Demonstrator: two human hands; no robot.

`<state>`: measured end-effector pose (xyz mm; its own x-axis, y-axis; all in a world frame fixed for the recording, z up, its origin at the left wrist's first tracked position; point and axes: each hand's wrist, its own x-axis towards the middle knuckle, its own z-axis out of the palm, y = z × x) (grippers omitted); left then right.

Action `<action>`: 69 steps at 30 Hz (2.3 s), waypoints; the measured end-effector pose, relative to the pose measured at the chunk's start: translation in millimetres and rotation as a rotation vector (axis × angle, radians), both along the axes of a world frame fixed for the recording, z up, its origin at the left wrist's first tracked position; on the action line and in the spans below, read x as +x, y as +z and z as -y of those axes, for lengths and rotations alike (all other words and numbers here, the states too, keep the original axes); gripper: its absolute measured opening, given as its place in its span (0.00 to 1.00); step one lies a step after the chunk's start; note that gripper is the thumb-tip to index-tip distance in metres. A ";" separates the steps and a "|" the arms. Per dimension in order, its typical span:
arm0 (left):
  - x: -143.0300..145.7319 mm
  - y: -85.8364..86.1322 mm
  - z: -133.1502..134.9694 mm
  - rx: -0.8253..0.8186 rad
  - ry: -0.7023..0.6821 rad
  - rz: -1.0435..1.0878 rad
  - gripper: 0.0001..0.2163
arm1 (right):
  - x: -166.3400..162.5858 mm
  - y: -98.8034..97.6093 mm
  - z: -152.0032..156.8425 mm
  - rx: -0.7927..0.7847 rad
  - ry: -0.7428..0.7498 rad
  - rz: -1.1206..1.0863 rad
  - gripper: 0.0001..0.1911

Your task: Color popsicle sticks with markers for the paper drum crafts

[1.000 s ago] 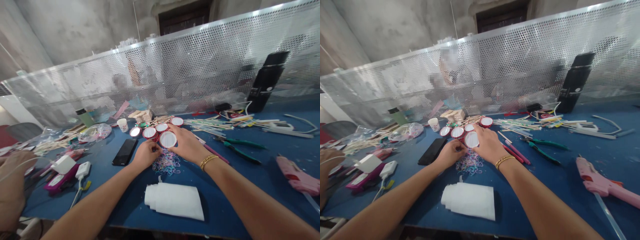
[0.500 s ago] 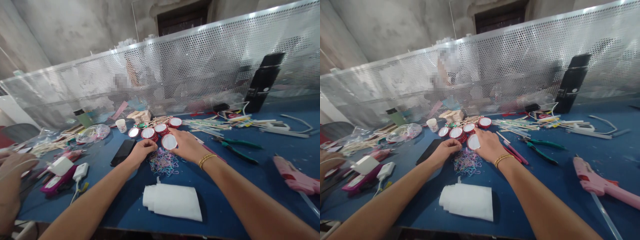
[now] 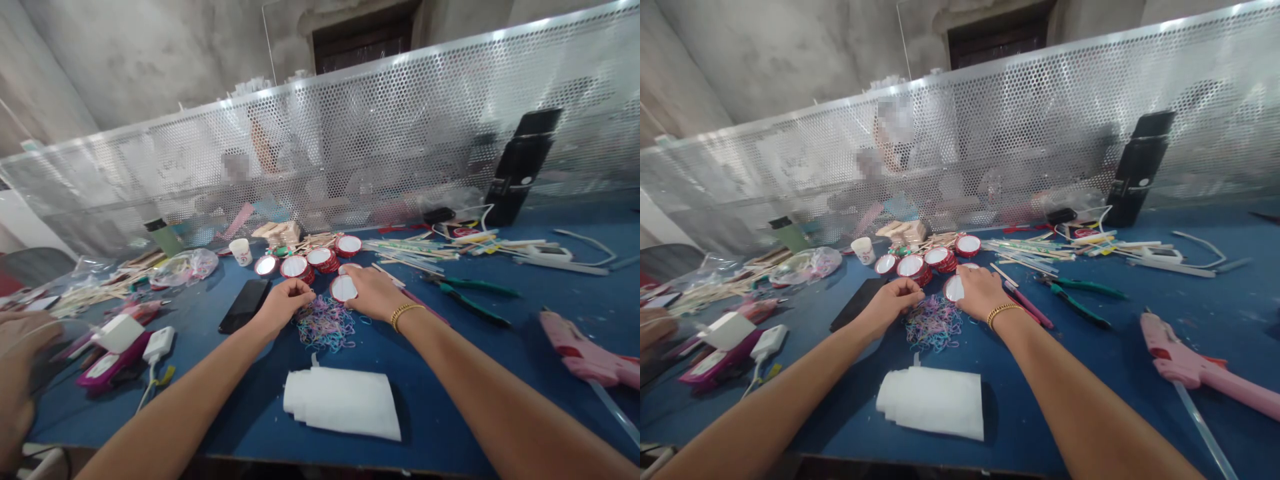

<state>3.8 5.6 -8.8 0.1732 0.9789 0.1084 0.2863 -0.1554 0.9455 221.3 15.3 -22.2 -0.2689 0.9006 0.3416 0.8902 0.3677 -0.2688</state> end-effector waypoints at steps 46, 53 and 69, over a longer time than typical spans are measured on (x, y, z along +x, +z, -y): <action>1.7 24.6 23.6 -0.394 -0.361 0.344 0.09 | -24.4 25.8 20.0 0.223 0.178 -0.266 0.06; 2.1 17.1 20.1 -0.195 -0.262 0.370 0.23 | -23.5 18.2 14.2 0.017 0.336 -0.541 0.06; -1.1 21.4 9.7 0.175 -0.124 -0.322 0.24 | 6.2 23.1 12.6 -0.095 -0.074 0.156 0.23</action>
